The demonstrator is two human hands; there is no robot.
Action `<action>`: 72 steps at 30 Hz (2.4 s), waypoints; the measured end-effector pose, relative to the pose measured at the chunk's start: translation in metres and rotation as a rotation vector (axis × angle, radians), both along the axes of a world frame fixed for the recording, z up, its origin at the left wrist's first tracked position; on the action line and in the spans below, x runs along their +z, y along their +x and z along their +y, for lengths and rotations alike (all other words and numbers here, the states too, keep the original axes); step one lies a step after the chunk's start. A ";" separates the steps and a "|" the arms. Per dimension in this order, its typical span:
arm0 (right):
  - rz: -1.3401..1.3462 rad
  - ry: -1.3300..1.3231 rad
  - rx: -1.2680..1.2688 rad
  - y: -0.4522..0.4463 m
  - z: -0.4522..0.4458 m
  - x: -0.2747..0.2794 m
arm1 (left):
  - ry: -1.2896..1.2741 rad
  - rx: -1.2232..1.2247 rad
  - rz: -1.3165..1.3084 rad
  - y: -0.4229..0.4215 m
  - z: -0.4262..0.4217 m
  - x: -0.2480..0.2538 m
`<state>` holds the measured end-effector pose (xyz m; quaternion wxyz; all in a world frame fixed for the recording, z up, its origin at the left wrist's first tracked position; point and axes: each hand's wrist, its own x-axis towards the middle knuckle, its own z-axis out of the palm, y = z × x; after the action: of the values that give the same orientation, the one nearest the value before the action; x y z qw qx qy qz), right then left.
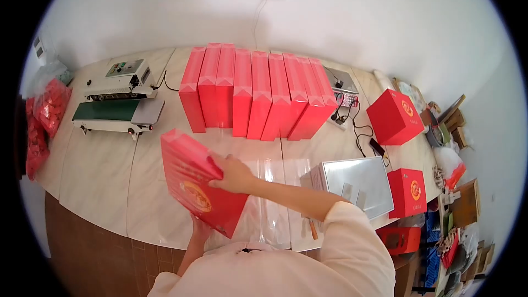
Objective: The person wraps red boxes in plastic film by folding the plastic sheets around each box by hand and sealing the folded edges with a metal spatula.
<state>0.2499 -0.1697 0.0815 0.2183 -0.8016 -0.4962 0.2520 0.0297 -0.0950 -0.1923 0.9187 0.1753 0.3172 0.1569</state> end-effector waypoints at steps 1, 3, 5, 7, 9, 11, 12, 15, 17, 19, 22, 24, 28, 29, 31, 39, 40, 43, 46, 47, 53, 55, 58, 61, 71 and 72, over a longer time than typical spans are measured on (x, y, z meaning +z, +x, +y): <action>0.037 0.099 0.000 0.012 -0.008 0.015 | 0.096 0.110 -0.251 0.018 -0.002 0.045; 0.144 0.292 -0.033 0.046 -0.026 0.042 | 0.227 0.125 -0.156 0.042 0.003 0.102; 0.282 0.393 -0.124 0.084 -0.052 0.067 | 0.357 0.136 -0.056 0.065 0.017 0.133; 0.384 0.454 -0.278 0.117 -0.081 0.098 | 0.479 0.118 -0.251 0.090 0.040 0.151; 0.444 0.570 -0.465 0.162 -0.111 0.100 | 0.537 0.050 -0.303 0.135 0.059 0.174; 0.572 0.734 -0.612 0.206 -0.128 0.090 | 0.689 -0.046 -0.338 0.191 0.072 0.216; 0.677 0.830 -0.667 0.224 -0.133 0.092 | 0.794 -0.086 -0.328 0.227 0.073 0.244; 0.769 0.936 -0.637 0.294 -0.145 0.081 | 0.833 -0.129 -0.293 0.340 0.086 0.272; 0.817 0.956 -0.724 0.336 -0.146 0.069 | 0.811 -0.210 -0.309 0.403 0.092 0.276; 0.868 0.964 -0.807 0.369 -0.150 0.054 | 0.747 -0.330 -0.314 0.448 0.095 0.271; 0.920 0.864 -0.873 0.413 -0.156 0.035 | 0.695 -0.281 -0.258 0.479 0.072 0.273; 0.807 0.769 -0.825 0.433 -0.156 0.019 | 0.703 -0.347 -0.161 0.492 0.076 0.263; 0.762 0.717 -0.760 0.450 -0.160 0.004 | 0.874 -0.294 0.095 0.500 0.079 0.258; 0.652 0.661 -0.793 0.449 -0.160 0.005 | 0.881 -0.301 0.105 0.497 0.079 0.258; 0.306 0.672 -0.861 0.449 -0.159 0.001 | 0.769 -0.429 -0.061 0.485 0.081 0.269; -0.062 1.061 -1.036 0.337 -0.323 -0.080 | 1.629 -0.171 0.158 0.255 0.001 0.213; -0.069 1.035 -1.123 0.292 -0.355 -0.093 | 1.724 -0.200 0.259 0.222 -0.002 0.197; -0.001 1.109 -1.419 0.171 -0.467 -0.162 | 1.468 -0.437 0.280 0.162 -0.031 0.187; -0.025 0.788 -1.903 0.052 -0.530 -0.181 | 1.313 -0.455 0.093 0.147 -0.068 0.209; -0.019 0.843 -1.957 0.028 -0.539 -0.191 | 1.253 -0.444 0.012 0.146 -0.081 0.214; -0.458 0.509 -1.934 -0.024 -0.548 -0.181 | 1.087 -0.650 -0.226 0.127 -0.138 0.194; -0.541 0.614 -1.884 -0.003 -0.588 -0.218 | 1.058 -0.680 -0.193 0.110 -0.164 0.188; -0.456 0.659 -2.046 0.030 -0.648 -0.268 | 1.021 -0.691 -0.088 0.076 -0.172 0.181; 0.289 0.831 -2.244 0.031 -0.650 -0.218 | 0.989 -0.753 0.011 0.061 -0.197 0.162; 0.945 1.231 -2.142 0.164 -0.793 -0.255 | 0.751 -1.128 -0.213 0.180 -0.428 0.171; 0.955 1.262 -2.072 0.178 -0.799 -0.254 | 0.756 -1.138 -0.195 0.194 -0.451 0.172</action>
<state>0.4283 -0.9685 -0.1729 0.8005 -0.4010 0.4428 -0.0493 0.2240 -0.5456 -0.0200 0.7583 0.6080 0.0152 -0.2348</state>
